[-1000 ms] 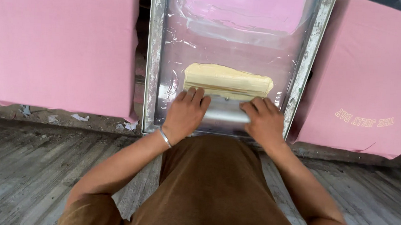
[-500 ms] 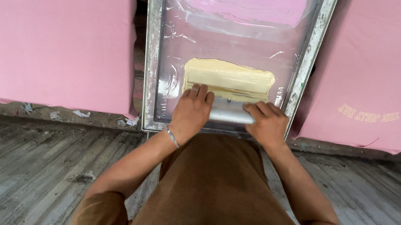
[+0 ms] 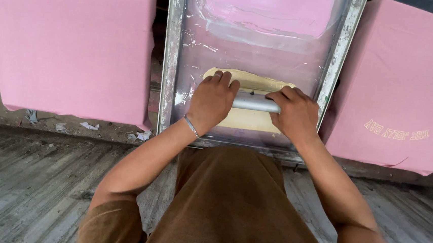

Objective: Manually screen printing a text design onto pink fabric using a squeegee and ink at a production station.

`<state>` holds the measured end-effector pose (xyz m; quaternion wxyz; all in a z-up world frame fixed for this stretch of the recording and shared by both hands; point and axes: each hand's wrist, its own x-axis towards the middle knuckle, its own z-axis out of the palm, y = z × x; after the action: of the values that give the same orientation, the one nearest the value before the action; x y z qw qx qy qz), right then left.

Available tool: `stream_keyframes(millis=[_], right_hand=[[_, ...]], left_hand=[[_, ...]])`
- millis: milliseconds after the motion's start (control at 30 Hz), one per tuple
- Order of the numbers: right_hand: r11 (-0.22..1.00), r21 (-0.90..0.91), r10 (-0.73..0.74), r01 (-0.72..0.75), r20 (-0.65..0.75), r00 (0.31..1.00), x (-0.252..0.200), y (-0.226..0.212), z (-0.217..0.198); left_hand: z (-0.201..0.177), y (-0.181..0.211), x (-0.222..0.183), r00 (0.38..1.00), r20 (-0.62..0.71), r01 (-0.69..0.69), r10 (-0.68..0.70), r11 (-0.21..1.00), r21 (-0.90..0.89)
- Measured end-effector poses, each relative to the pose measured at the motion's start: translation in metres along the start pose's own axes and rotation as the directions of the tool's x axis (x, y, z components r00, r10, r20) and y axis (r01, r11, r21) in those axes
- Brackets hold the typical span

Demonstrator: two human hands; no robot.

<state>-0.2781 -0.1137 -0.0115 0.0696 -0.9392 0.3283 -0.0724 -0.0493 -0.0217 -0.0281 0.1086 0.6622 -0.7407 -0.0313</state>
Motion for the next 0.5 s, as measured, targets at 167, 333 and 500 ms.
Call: stream_keyframes(millis=[167, 333, 500], right_hand=[[0.999, -0.006, 0.035, -0.035, -0.069, 0.997, -0.054, -0.011, 0.038], [0.997, -0.024, 0.066, -0.069, -0.096, 0.993, -0.095, -0.042, 0.027], [0.991, 0.120, 0.049, -0.067, 0.145, 0.988, -0.070, -0.028, 0.001]], left_hand=[[-0.006, 0.021, -0.032, 0.998, -0.045, 0.034, -0.034, 0.999, 0.002], [-0.008, 0.045, -0.079, 0.998, -0.054, 0.026, -0.028, 0.999, -0.042], [-0.025, 0.037, -0.063, 0.991, 0.134, 0.031, -0.016, 0.993, -0.113]])
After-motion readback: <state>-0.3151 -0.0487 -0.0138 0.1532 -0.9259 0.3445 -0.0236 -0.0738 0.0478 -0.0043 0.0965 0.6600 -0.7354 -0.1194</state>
